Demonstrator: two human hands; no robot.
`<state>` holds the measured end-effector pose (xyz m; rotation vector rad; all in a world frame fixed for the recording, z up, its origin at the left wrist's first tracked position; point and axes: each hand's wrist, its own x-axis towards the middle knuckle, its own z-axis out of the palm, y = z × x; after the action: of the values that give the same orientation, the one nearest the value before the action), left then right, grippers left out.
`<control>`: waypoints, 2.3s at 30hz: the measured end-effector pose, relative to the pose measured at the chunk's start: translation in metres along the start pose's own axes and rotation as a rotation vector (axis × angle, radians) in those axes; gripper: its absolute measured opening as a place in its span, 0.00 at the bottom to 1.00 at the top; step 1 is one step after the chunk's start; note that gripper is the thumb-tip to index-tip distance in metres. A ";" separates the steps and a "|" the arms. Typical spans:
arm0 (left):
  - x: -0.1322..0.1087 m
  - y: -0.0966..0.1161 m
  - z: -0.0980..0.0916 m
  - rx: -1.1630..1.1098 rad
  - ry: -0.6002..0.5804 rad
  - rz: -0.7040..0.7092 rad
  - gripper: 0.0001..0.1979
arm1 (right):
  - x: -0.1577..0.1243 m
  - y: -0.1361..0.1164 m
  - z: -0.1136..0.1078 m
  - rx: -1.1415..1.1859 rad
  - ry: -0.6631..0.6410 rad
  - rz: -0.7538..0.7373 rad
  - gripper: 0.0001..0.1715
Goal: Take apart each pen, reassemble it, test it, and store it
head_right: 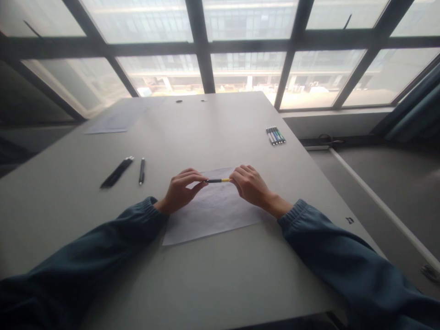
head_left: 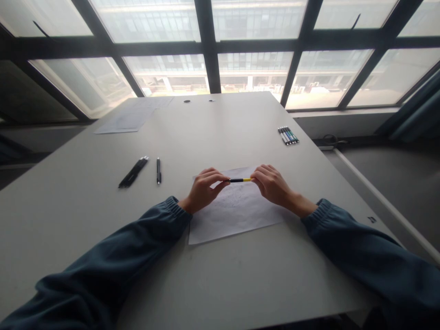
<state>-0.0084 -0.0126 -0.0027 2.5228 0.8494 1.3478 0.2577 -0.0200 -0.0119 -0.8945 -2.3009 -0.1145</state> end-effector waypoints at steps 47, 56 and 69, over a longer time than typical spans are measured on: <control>-0.006 -0.008 0.003 0.152 -0.376 -0.108 0.09 | 0.011 0.012 -0.011 1.668 0.351 0.987 0.17; -0.008 -0.008 0.003 0.150 -0.494 -0.085 0.19 | 0.012 0.001 -0.003 1.580 0.323 0.951 0.27; -0.005 -0.005 0.001 0.146 -0.531 -0.080 0.21 | 0.006 -0.022 0.016 0.846 0.101 0.713 0.20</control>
<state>-0.0118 -0.0112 -0.0093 2.7171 0.9357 0.5545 0.2314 -0.0279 -0.0176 -1.1101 -1.5491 1.0057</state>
